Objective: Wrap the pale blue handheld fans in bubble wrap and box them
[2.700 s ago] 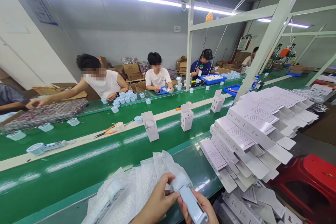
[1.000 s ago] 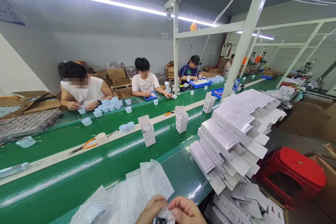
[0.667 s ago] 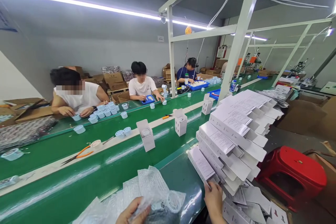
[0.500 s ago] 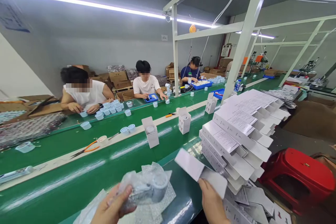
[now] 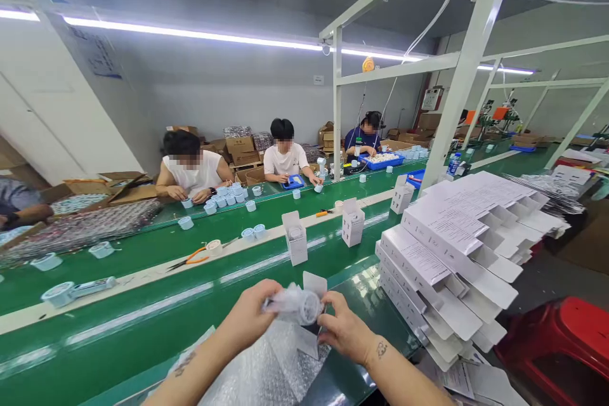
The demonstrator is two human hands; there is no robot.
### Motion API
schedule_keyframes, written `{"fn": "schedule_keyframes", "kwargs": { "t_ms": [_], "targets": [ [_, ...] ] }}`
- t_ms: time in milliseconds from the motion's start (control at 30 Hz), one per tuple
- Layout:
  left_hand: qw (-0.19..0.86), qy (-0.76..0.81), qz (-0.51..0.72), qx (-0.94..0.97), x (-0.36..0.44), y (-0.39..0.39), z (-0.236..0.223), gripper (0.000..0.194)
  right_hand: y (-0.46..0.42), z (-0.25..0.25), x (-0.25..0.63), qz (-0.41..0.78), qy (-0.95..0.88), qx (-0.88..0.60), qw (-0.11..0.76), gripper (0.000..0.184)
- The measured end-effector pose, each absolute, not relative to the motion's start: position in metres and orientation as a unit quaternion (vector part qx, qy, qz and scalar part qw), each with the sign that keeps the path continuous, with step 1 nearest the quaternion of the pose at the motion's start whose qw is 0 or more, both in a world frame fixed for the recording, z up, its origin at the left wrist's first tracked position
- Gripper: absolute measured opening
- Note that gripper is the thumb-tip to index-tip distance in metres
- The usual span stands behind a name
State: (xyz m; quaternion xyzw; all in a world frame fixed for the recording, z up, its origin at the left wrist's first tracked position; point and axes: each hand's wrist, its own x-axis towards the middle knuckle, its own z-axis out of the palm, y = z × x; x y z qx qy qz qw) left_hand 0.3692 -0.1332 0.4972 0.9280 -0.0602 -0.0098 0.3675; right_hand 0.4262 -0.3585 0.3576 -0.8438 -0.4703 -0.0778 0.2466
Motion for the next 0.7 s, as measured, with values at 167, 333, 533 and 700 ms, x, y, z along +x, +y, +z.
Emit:
{"fn": "schedule_keyframes", "kwargs": {
  "t_ms": [167, 333, 533, 700],
  "targets": [
    [0.108, -0.129, -0.126, 0.978, 0.383, -0.19, 0.504, 0.035, -0.344, 0.34, 0.413, -0.035, -0.441, -0.829, 0.342, 0.058],
    [0.148, -0.114, -0.108, 0.976, 0.382, -0.203, 0.488, 0.048, -0.356, 0.331, 0.402, -0.048, -0.401, -0.818, 0.409, 0.062],
    [0.018, -0.23, -0.128, 0.965, 0.355, -0.195, 0.438, 0.043, -0.341, 0.275, 0.384, -0.163, -0.254, -0.781, 0.547, 0.061],
    [0.093, -0.208, -0.124, 0.966, 0.359, -0.182, 0.425, 0.059, -0.336, 0.241, 0.396, -0.012, -0.263, -0.801, 0.538, 0.092]
  ]
}}
